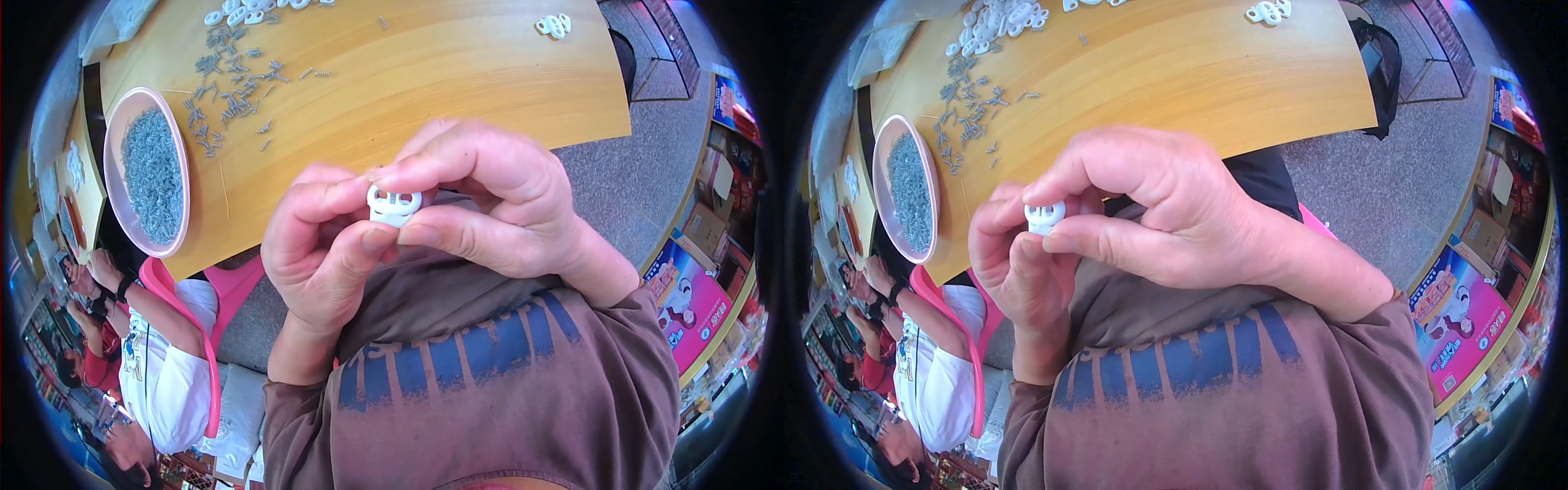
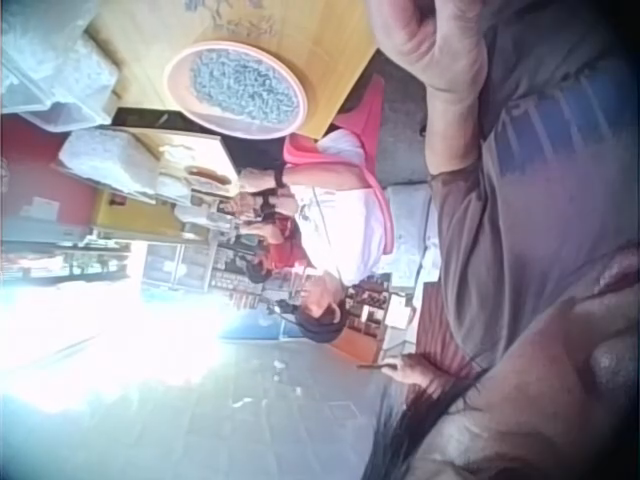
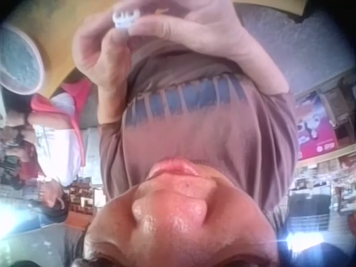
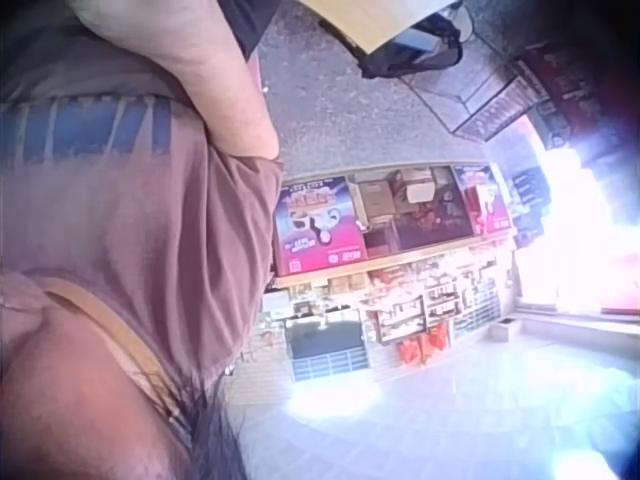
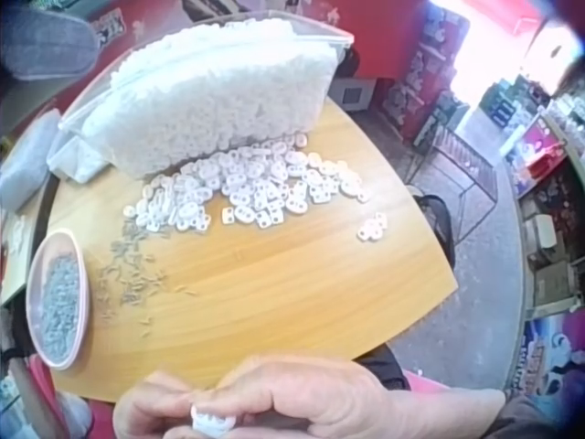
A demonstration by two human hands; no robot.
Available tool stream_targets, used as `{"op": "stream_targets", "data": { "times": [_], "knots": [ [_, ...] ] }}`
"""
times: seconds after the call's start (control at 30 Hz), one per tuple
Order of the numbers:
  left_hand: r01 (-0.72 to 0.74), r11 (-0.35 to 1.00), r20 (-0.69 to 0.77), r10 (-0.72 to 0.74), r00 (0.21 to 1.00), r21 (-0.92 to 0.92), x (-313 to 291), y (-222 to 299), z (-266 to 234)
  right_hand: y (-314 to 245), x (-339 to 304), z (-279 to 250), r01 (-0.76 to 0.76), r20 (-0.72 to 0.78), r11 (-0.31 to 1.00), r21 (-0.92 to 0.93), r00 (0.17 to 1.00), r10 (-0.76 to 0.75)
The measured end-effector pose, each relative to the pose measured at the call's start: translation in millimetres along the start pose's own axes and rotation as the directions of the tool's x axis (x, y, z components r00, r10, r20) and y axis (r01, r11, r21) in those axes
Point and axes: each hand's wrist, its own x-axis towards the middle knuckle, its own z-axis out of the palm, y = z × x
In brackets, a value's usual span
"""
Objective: Manually assemble small white plastic components by inserting metal springs and joining parts.
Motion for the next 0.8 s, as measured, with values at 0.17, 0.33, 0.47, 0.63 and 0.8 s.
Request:
{"op": "stream_targets", "data": {
  "times": [0.17, 0.33, 0.47, 0.63, 0.8],
  "knots": [
    [-0.043, 0.998, -0.004, 0.044, 0.999, 0.044, -3.4, -1.2, 0.6, 2.8, 0.6, 0.0, 0.113, 0.045, 0.983, -0.144, 0.993, -0.108],
    [-0.111, 0.992, 0.008, 0.111, 0.994, 0.068, -3.2, -2.8, 2.1, 3.1, 0.4, 3.4, 0.088, 0.005, 0.995, -0.054, 0.996, -0.088],
    [-0.079, 0.997, -0.007, 0.079, 0.997, 0.004, -1.9, -5.3, 0.9, 2.7, -0.1, 3.1, 0.030, -0.010, 1.000, 0.010, 1.000, -0.030],
    [-0.113, 0.992, 0.060, 0.110, 0.992, 0.048, -0.3, -6.9, -6.7, 1.4, 2.0, 3.1, 0.016, 0.002, 0.999, 0.047, 1.000, -0.016],
    [-0.089, 0.995, 0.042, 0.088, 0.995, 0.041, 1.6, -4.8, -5.5, -0.5, 3.8, 2.2, -0.003, 0.001, 0.998, 0.065, 1.000, 0.003]
  ]
}}
